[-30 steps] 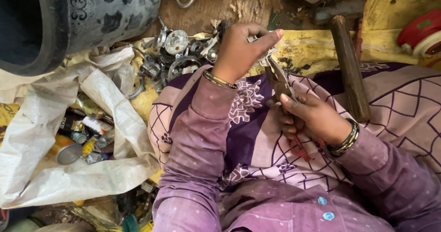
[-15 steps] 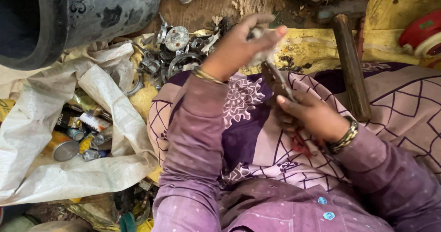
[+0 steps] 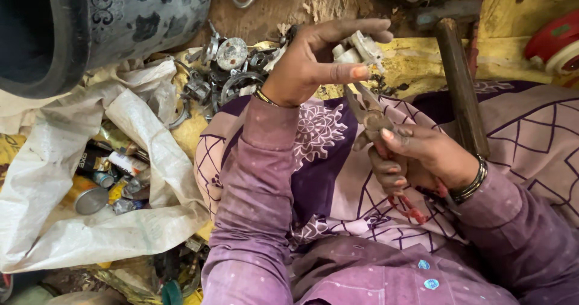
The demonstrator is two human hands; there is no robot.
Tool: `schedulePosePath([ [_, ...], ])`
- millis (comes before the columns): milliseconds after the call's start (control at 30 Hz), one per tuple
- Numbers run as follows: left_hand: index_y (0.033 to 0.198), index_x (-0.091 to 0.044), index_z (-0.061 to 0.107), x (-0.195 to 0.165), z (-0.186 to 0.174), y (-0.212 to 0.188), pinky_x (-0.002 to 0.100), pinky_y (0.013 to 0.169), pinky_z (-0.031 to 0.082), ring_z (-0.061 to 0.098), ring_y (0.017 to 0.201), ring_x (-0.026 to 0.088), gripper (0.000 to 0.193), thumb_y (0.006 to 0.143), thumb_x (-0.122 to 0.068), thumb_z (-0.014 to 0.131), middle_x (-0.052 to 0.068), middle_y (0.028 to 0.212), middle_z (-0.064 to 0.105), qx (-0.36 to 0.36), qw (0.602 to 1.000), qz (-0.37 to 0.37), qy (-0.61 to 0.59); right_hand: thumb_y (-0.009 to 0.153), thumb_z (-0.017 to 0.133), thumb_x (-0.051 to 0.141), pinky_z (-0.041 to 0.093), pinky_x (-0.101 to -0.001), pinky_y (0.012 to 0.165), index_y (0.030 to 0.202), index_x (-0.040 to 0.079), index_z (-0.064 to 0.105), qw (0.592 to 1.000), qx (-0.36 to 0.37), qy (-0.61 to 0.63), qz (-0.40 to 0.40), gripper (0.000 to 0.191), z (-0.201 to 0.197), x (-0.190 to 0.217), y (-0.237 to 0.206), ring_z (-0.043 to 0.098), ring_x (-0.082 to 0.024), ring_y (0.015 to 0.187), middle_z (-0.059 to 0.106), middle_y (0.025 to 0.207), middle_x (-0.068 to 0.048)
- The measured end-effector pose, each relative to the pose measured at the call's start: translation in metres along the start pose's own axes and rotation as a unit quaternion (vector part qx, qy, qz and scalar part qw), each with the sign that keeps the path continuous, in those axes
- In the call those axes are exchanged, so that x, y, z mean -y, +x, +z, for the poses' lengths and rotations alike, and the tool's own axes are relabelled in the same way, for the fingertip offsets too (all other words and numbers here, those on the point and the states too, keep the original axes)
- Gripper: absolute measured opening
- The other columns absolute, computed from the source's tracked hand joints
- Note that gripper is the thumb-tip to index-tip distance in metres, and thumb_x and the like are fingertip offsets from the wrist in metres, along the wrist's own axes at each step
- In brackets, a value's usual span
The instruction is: The person uses pliers to repeatedly pry and scrape a small metal component, rotating it to access different sides. The person works while seated on the floor surrounded by scrap metal and debris, then places the component down at the end.
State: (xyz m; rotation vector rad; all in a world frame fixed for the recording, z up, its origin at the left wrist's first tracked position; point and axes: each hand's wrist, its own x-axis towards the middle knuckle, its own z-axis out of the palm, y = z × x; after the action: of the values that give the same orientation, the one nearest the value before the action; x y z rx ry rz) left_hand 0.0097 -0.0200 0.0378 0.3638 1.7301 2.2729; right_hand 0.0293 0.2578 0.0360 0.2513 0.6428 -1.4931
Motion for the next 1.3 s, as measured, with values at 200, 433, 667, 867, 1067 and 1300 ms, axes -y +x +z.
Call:
schedulePosePath([
  [200, 0.145, -0.009, 0.063, -0.002, 0.007, 0.002, 0.028, 0.096, 0.063, 0.07, 0.1, 0.01, 0.054, 0.096, -0.017, 0.085, 0.004, 0.12, 0.072, -0.047, 0.998, -0.05, 0.014, 0.105, 0.051, 0.03, 0.037, -0.0359, 0.056, 0.09, 0.005, 0.048, 0.999, -0.026, -0.014, -0.027, 0.029, -0.002, -0.009, 0.007, 0.04, -0.018, 0.063, 0.038, 0.073, -0.003],
  [433, 0.141, -0.01, 0.066, 0.007, 0.007, 0.004, 0.025, 0.086, 0.061, 0.071, 0.097, 0.01, 0.056, 0.093, -0.029, 0.087, 0.001, 0.111, 0.073, -0.087, 0.99, -0.039, 0.106, 0.103, 0.051, 0.028, 0.034, -0.0319, 0.053, 0.09, 0.008, 0.049, 0.996, -0.046, -0.067, -0.039, 0.025, -0.01, -0.014, 0.012, 0.037, -0.015, 0.059, 0.038, 0.07, -0.001],
  [667, 0.128, -0.01, 0.073, 0.03, 0.009, 0.012, 0.02, 0.066, 0.062, 0.069, 0.079, 0.006, 0.057, 0.084, -0.045, 0.085, 0.0, 0.1, 0.072, -0.167, 0.954, -0.076, 0.237, 0.104, 0.053, 0.029, 0.042, -0.0257, 0.053, 0.119, 0.004, 0.061, 0.948, -0.152, -0.269, -0.071, 0.03, -0.005, -0.011, 0.018, 0.049, -0.009, 0.061, 0.055, 0.074, 0.001],
  [867, 0.127, -0.008, 0.075, 0.032, -0.002, 0.012, 0.019, 0.06, 0.052, 0.066, 0.07, 0.004, 0.055, 0.091, -0.049, 0.078, -0.002, 0.083, 0.071, -0.224, 0.962, -0.077, 0.139, 0.095, 0.057, 0.021, 0.052, -0.0181, 0.065, 0.147, 0.008, 0.053, 0.953, -0.19, -0.229, -0.06, 0.054, -0.001, -0.005, 0.013, 0.061, -0.001, 0.08, 0.071, 0.099, 0.008],
  [1067, 0.132, -0.011, 0.073, 0.03, 0.001, 0.011, 0.024, 0.075, 0.057, 0.069, 0.085, 0.007, 0.052, 0.1, -0.052, 0.074, 0.002, 0.099, 0.076, -0.171, 0.979, 0.001, 0.114, 0.108, 0.056, 0.03, 0.038, -0.0257, 0.051, 0.13, 0.002, 0.061, 0.962, -0.101, -0.252, -0.032, 0.036, -0.025, -0.014, 0.014, 0.05, -0.01, 0.061, 0.059, 0.077, -0.003],
  [1300, 0.134, -0.012, 0.074, 0.023, 0.007, 0.011, 0.026, 0.074, 0.061, 0.069, 0.082, 0.011, 0.053, 0.097, -0.05, 0.072, 0.004, 0.104, 0.072, -0.113, 0.981, -0.029, 0.155, 0.101, 0.053, 0.03, 0.054, -0.0313, 0.061, 0.12, -0.003, 0.059, 0.978, -0.029, -0.204, -0.031, 0.038, -0.022, -0.013, 0.013, 0.067, -0.017, 0.067, 0.068, 0.083, -0.009],
])
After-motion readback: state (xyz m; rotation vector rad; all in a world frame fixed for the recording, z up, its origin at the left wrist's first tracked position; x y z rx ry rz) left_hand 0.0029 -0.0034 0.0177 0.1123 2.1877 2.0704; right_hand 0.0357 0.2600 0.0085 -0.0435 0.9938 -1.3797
